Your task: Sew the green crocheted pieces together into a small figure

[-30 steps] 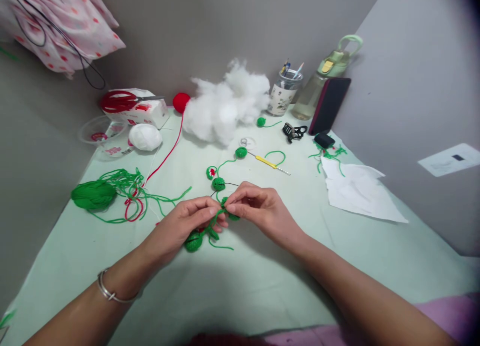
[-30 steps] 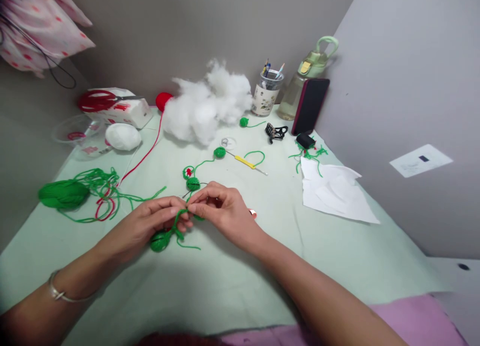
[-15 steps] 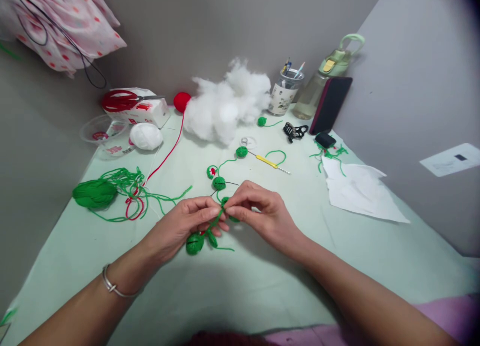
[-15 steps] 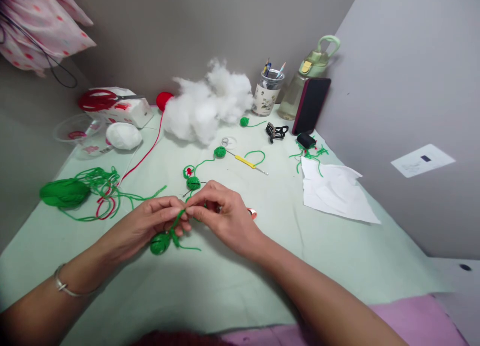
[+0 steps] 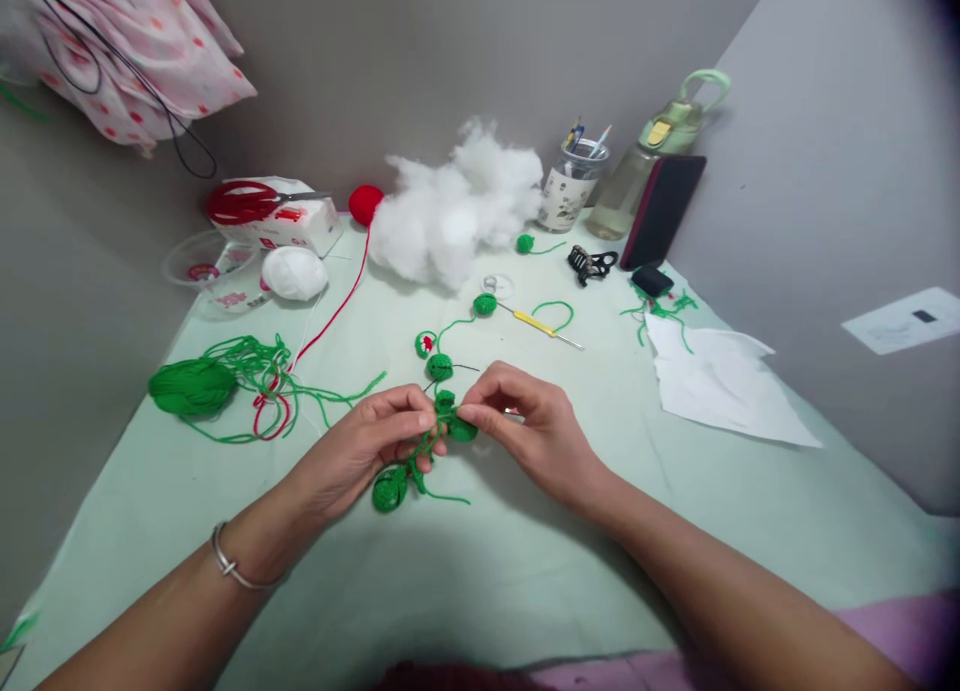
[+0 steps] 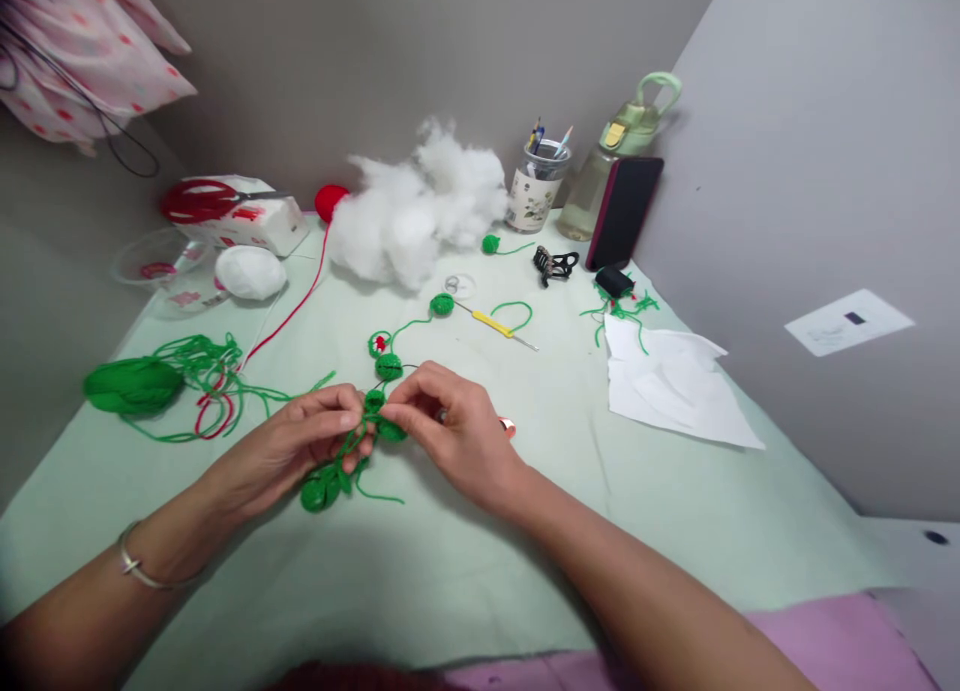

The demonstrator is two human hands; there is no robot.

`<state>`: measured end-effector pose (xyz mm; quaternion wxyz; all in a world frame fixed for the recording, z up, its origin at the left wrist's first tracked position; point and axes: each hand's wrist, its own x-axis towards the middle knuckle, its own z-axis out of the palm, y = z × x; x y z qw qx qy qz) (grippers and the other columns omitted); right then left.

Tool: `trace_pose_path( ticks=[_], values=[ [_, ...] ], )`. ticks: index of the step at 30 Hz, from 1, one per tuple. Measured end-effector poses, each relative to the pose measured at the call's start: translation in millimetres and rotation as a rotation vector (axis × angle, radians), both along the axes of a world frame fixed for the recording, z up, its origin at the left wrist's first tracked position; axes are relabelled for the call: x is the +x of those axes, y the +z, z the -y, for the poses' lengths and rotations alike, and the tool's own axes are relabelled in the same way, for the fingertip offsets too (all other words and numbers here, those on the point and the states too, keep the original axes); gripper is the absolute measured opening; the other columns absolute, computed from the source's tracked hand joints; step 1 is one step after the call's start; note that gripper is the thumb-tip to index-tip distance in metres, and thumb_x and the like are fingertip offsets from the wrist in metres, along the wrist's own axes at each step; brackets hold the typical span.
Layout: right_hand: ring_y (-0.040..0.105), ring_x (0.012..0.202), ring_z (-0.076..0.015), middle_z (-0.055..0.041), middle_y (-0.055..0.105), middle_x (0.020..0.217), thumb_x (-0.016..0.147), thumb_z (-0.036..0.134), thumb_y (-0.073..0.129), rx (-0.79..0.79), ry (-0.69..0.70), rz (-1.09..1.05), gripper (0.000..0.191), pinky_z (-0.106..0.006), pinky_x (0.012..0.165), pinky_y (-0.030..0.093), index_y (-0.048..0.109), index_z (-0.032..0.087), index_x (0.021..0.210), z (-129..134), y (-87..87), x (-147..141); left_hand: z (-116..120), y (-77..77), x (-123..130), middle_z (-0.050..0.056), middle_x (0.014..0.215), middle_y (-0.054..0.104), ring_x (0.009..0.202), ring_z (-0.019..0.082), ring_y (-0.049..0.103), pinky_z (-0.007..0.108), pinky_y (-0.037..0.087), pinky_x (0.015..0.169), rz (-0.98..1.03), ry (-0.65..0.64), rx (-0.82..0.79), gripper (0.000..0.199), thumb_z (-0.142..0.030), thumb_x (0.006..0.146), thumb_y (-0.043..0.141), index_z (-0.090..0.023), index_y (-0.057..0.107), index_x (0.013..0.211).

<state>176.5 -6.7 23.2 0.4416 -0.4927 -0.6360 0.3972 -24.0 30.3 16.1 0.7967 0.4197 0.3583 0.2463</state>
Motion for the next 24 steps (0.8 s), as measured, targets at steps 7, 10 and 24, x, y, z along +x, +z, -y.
trace_pose_path(
  ticks=[7, 10, 24],
  values=[
    [0.056, 0.068, -0.0129, -0.0007, 0.061, 0.074, 0.091, 0.025, 0.067, 0.076, -0.013, 0.090, 0.017, -0.026, 0.063, 0.044, 0.067, 0.019, 0.075, 2.7, -6.4, -6.3, 3.7, -0.8, 1.8, 0.002, 0.073, 0.067, 0.060, 0.010, 0.060, 0.021, 0.046, 0.060, -0.059, -0.022, 0.032, 0.023, -0.036, 0.085, 0.071, -0.017, 0.061, 0.079],
    [0.060, 0.082, -0.0155, -0.0047, 0.066, 0.092, 0.096, 0.034, 0.061, 0.058, -0.027, 0.072, 0.016, -0.027, 0.070, 0.047, 0.069, 0.020, 0.091, 1.3, -0.6, -1.4, 3.5, -1.6, 1.5, -0.001, 0.066, 0.062, 0.051, 0.007, 0.050, 0.020, 0.037, 0.051, -0.064, -0.047, 0.082, 0.024, -0.037, 0.088, 0.068, -0.018, 0.057, 0.079],
    [0.057, 0.074, -0.0134, -0.0017, 0.063, 0.080, 0.090, 0.037, 0.068, -0.330, 0.231, -0.266, 0.021, -0.029, 0.070, 0.046, 0.068, 0.017, 0.090, -5.6, 1.7, 4.7, 1.5, -0.3, -2.9, -0.005, 0.060, 0.048, 0.054, 0.008, 0.036, 0.021, 0.026, 0.050, -0.319, 0.007, 0.300, 0.024, -0.042, 0.085, 0.070, -0.019, 0.067, 0.090]
  ],
)
